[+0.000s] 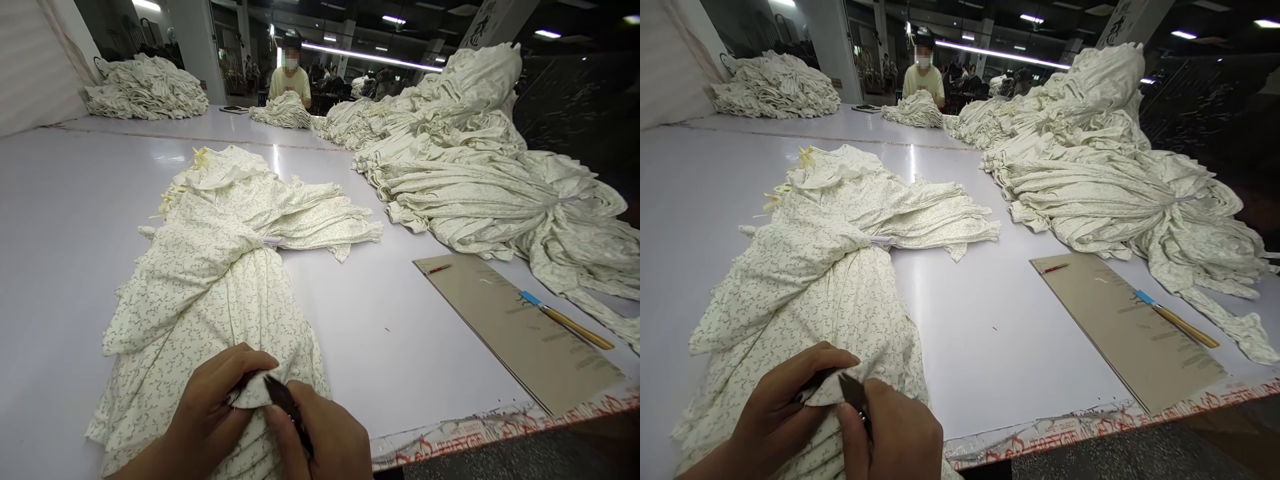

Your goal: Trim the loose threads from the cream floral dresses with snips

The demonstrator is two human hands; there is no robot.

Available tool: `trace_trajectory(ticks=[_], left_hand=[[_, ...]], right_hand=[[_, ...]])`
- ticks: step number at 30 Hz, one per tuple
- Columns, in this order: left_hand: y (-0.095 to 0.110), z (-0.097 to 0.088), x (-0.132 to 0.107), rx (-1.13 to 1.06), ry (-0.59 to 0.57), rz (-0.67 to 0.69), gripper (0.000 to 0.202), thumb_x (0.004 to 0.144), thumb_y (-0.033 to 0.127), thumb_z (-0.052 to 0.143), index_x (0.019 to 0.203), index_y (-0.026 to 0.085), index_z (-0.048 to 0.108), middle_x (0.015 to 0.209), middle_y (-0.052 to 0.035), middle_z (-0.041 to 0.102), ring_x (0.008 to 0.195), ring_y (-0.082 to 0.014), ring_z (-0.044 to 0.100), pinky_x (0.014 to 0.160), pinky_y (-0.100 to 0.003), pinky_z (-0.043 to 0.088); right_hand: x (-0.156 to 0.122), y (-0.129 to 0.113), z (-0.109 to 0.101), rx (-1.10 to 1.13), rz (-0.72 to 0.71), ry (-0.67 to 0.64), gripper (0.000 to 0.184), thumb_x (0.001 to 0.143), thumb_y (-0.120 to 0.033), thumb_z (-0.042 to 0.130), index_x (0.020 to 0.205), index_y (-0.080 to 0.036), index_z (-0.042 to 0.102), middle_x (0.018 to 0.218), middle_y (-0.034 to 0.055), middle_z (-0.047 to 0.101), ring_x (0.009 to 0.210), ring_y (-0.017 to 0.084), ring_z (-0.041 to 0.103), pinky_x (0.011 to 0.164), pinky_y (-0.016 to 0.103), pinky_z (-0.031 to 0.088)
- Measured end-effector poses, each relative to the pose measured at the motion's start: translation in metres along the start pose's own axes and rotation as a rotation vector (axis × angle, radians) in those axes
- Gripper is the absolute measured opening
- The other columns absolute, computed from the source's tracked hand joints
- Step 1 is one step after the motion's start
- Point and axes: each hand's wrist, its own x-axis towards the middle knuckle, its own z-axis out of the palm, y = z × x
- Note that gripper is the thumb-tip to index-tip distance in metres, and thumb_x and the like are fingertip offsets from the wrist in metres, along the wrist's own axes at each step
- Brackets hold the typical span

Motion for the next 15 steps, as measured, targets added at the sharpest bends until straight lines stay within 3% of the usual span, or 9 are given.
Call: trace_trajectory(ticks=[3, 7, 10, 13, 15], left_hand=[[0.006, -0.002, 0.004, -0.029, 0.044, -0.068, 0.032, 0.078, 0.007, 0.05, 0.099, 0.03, 0.056, 0.079, 0.0046, 0.061, 0.067, -0.012, 0.058, 0.058, -0.02, 0.044], [0.022, -0.016, 0.018, -0.12, -0.044, -0.175, 0.012, 0.086, 0.021, 0.055, 0.081, 0.026, 0.065, 0.082, 0.0001, 0.056, 0.073, -0.0145, 0.056, 0.062, -0.022, 0.045], [0.029, -0.028, 0.03, -0.283, -0.136, -0.439, 0.034, 0.089, 0.043, 0.055, 0.063, 0.022, 0.063, 0.072, -0.0018, 0.056, 0.066, -0.0157, 0.054, 0.06, -0.024, 0.048], [0.031, -0.033, 0.036, -0.406, -0.02, -0.665, 0.03, 0.082, 0.046, 0.065, 0.063, 0.023, 0.066, 0.067, -0.003, 0.066, 0.066, -0.0185, 0.062, 0.066, -0.029, 0.055], [0.031, -0.032, 0.036, -0.311, 0.068, -0.625, 0.026, 0.083, 0.042, 0.065, 0.067, 0.023, 0.069, 0.066, -0.0044, 0.07, 0.066, -0.0205, 0.067, 0.062, -0.03, 0.057]], right_hand=[[0.003, 0.005, -0.004, 0.04, 0.042, 0.023, 0.03, 0.089, -0.054, 0.055, 0.088, -0.024, 0.059, 0.055, -0.0046, 0.06, 0.044, 0.015, 0.055, 0.044, 0.022, 0.039], [0.018, 0.009, -0.011, 0.198, 0.113, -0.016, 0.014, 0.091, -0.033, 0.052, 0.089, -0.022, 0.06, 0.06, -0.0034, 0.057, 0.049, 0.013, 0.052, 0.046, 0.02, 0.038], [0.03, 0.009, -0.018, 0.368, 0.323, -0.041, 0.021, 0.092, -0.038, 0.052, 0.083, -0.021, 0.057, 0.06, -0.0045, 0.047, 0.051, 0.011, 0.046, 0.045, 0.019, 0.036], [0.032, 0.006, -0.023, 0.387, 0.409, -0.038, 0.025, 0.09, -0.044, 0.054, 0.081, -0.021, 0.055, 0.059, -0.006, 0.043, 0.049, 0.01, 0.042, 0.044, 0.018, 0.033], [0.026, 0.006, -0.024, 0.348, 0.333, -0.048, 0.023, 0.089, -0.044, 0.055, 0.082, -0.022, 0.056, 0.056, -0.0069, 0.044, 0.047, 0.01, 0.042, 0.043, 0.018, 0.032]])
